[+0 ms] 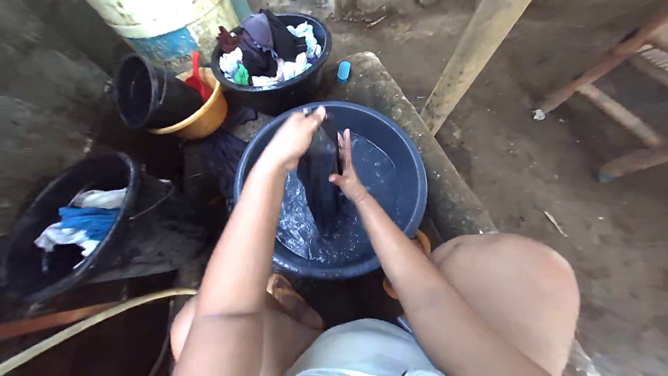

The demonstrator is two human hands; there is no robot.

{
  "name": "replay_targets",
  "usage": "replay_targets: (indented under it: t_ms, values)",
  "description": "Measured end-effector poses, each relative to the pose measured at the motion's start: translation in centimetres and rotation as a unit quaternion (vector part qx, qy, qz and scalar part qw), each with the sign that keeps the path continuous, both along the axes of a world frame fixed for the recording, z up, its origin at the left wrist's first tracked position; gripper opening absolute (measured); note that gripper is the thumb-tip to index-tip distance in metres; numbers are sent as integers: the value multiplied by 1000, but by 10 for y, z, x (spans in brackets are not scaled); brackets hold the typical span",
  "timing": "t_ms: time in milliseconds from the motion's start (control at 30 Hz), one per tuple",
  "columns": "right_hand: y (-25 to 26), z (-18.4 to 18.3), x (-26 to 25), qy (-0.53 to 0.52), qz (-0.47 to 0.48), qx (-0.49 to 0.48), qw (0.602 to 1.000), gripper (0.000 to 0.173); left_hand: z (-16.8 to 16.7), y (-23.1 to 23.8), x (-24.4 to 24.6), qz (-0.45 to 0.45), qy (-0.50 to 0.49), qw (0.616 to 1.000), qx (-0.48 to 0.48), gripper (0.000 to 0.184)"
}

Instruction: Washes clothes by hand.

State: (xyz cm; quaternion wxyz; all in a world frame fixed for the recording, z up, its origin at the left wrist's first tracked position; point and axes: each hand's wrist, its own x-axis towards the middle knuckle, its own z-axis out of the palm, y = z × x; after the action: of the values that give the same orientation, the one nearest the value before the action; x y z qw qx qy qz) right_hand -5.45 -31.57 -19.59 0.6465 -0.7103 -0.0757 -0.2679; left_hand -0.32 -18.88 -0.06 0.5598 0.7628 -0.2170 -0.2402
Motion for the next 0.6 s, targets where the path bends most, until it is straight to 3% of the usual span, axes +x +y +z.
replay_targets:
  t_ms: [100, 200, 267, 333, 400, 467, 600]
  values:
    - [22, -9, -13, 97, -41, -21, 994, 155, 82, 10, -20, 45, -31, 992, -111, 35]
    - [37, -40, 0, 183, -88, -97, 974, 149, 140, 24, -29, 67, -56, 969, -229, 26]
    - [42, -59, 13, 223, -96, -151, 958, 130, 164, 37, -29, 86, -79, 949, -294, 20]
    - [40, -55, 26, 302, -61, -146, 940, 102, 166, 53, -24, 130, -96, 929, -333, 21]
    - [30, -45, 40, 337, -28, -83, 937, 77, 133, 72, -9, 196, -82, 922, -322, 28]
    - [22, -30, 40, 324, -28, -13, 946, 66, 70, 90, 11, 261, -13, 926, -272, 31]
    - [22, 11, 34, 203, -21, 46, 978, 49, -113, 106, 33, 339, 168, 925, -42, 34]
